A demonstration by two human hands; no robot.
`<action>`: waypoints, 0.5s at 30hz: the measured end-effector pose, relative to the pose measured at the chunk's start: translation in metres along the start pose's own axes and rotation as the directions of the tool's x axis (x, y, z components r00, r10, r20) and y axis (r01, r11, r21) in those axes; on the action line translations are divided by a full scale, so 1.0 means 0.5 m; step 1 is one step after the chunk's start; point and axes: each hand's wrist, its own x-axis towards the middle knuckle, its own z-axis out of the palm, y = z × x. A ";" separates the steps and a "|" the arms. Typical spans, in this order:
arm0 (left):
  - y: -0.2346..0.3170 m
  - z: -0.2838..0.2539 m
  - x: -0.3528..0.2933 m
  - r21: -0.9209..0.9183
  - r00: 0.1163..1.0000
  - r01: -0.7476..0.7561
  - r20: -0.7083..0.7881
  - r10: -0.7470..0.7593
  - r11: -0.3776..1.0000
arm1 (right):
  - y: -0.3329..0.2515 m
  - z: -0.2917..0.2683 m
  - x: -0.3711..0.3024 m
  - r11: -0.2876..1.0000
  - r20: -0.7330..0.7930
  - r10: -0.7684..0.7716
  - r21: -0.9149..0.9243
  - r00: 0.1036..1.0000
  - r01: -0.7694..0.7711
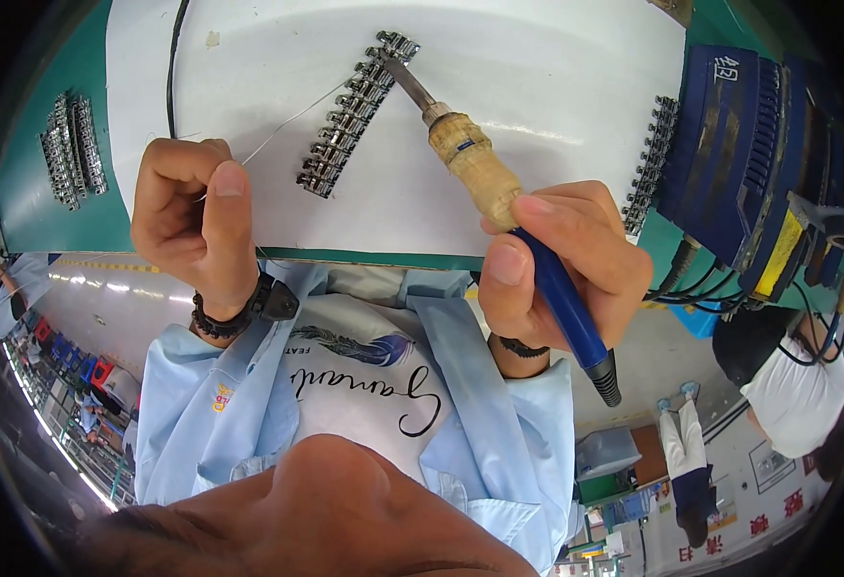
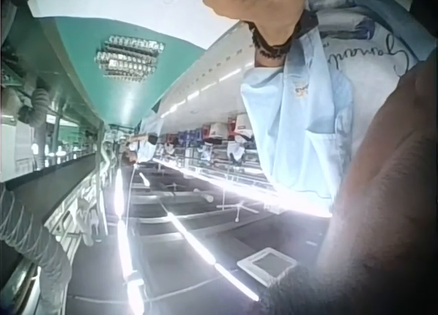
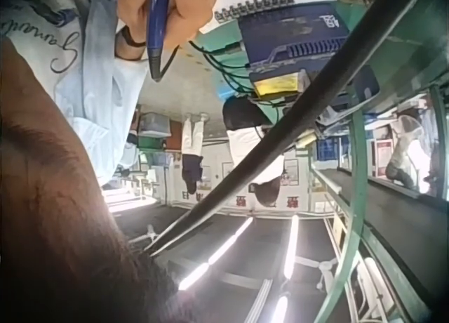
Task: Soldering electronic components onto a metal terminal strip at a workbench.
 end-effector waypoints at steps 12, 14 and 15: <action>-0.001 -0.002 -0.001 -0.003 1.000 -0.024 0.019 0.024 1.000 | 0.000 -0.012 0.001 0.997 -0.078 0.035 0.077 0.996 -0.029; -0.002 -0.001 -0.001 -0.003 1.000 -0.024 0.020 0.024 1.000 | 0.000 -0.011 0.003 0.991 -0.061 0.077 0.110 0.995 -0.070; -0.002 -0.001 0.000 -0.002 1.000 -0.020 0.018 0.020 1.000 | 0.001 -0.009 0.004 0.988 -0.052 0.098 0.127 0.994 -0.090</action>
